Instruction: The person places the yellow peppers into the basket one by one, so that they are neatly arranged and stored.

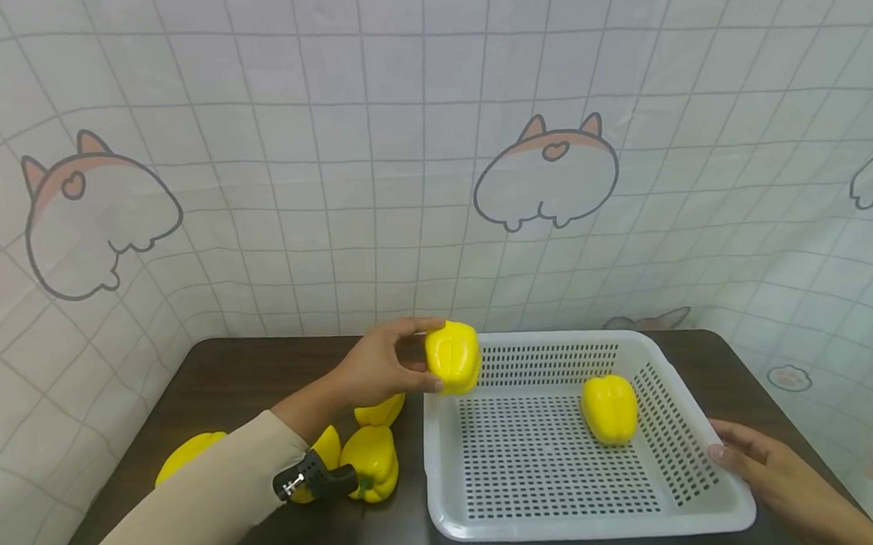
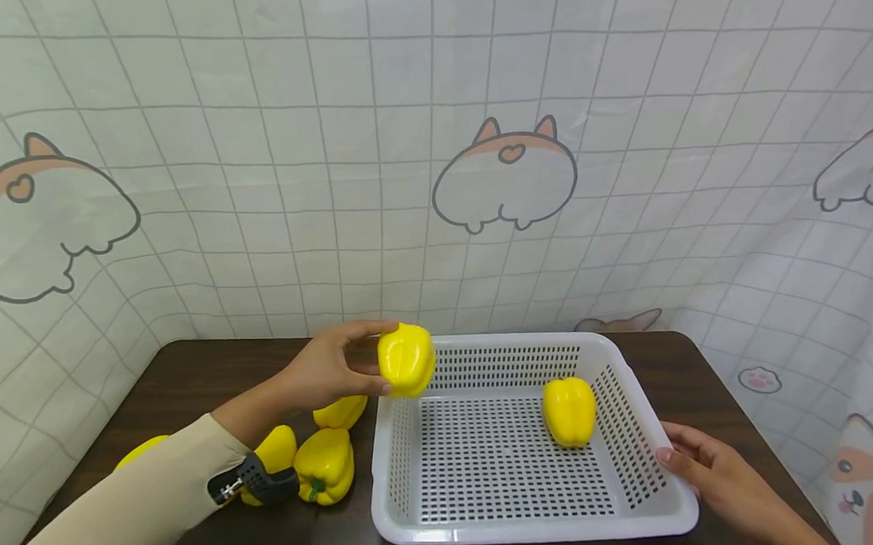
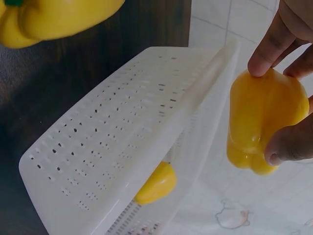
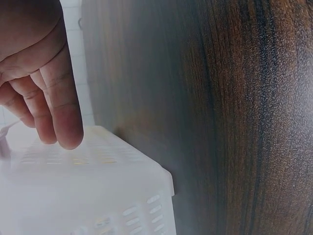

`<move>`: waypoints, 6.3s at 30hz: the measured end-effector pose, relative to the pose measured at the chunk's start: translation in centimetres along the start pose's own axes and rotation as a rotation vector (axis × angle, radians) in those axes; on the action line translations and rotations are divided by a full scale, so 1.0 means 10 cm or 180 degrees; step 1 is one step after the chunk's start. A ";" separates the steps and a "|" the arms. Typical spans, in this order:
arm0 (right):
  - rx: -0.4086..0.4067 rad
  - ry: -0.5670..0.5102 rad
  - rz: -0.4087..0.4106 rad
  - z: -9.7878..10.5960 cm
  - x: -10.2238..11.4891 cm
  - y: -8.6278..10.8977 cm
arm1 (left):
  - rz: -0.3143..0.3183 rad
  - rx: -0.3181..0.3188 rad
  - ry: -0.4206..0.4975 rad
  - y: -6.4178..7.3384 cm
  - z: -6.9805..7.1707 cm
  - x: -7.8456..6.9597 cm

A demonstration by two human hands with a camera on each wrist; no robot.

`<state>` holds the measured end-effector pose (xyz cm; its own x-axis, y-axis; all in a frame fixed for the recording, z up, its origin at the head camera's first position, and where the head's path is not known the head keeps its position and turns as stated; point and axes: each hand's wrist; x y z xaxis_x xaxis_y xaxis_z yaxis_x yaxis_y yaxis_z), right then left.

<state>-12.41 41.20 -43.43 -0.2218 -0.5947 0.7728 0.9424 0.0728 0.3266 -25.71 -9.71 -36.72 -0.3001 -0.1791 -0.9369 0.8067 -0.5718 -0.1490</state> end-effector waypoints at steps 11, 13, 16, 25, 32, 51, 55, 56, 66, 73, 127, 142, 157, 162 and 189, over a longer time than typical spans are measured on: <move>-0.0018 -0.0083 -0.0123 -0.02 0.02 0.01 | 0.0158 0.0059 -0.0050 -0.16 -0.24 0.01; -0.0028 -0.0089 -0.0071 -0.03 0.01 0.01 | 0.0231 0.0038 -0.0054 -0.18 -0.27 0.00; -0.0040 -0.0099 -0.0007 -0.04 0.01 0.02 | 0.0297 0.0020 -0.0063 -0.22 -0.31 -0.01; -0.0008 -0.0125 0.0049 -0.04 0.00 0.03 | 0.0281 0.0080 -0.0124 -0.29 -0.40 -0.01; -0.0041 -0.0140 0.0051 -0.05 0.00 0.02 | 0.0216 0.0100 -0.0126 -0.35 -0.49 -0.04; 0.0081 -0.0154 0.0212 -0.02 -0.05 0.01 | 0.0165 0.0176 -0.0271 -0.53 -0.68 0.00; 0.0070 -0.0117 0.0218 -0.01 -0.07 0.00 | 0.0140 0.0199 -0.0207 -0.57 -0.73 0.03; 0.0068 -0.0109 0.0217 -0.01 -0.07 0.00 | 0.0138 0.0210 -0.0200 -0.58 -0.74 0.03; 0.0024 -0.0065 0.0005 -0.01 -0.05 -0.03 | 0.0209 0.0149 -0.0517 -0.65 -0.90 0.04; 0.0037 -0.0083 0.0125 0.00 -0.08 -0.03 | 0.0251 0.0160 -0.0607 -0.70 -0.94 -0.06; 0.0143 -0.0168 0.0256 -0.03 -0.13 0.07 | 0.0693 -0.0049 -0.0882 -0.86 -1.53 0.15; 0.0128 -0.0137 0.0252 -0.01 -0.16 0.06 | 0.0835 -0.0178 -0.0980 -0.90 -1.65 0.16; 0.0090 -0.0133 0.0250 -0.04 -0.15 0.07 | 0.0802 -0.0045 -0.1085 -0.89 -1.70 0.13; 0.0011 -0.0092 0.0191 -0.05 -0.12 0.07 | 0.0855 -0.0047 -0.1019 -0.91 -1.73 0.15; 0.0079 -0.0061 0.0165 -0.02 -0.14 0.08 | 0.0761 0.0028 -0.1154 -0.88 -1.56 0.03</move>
<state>-11.32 41.91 -44.34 -0.1778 -0.5741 0.7993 0.9463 0.1232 0.2990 -24.95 7.74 -40.66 -0.2660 -0.5761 -0.7729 0.8714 -0.4865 0.0627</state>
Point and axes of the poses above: each hand's wrist, its own y-axis away from the middle knuckle, its own z-axis out of the back of the hand, x = y × z, and after that the axes turned 10 degrees about y, right-handed
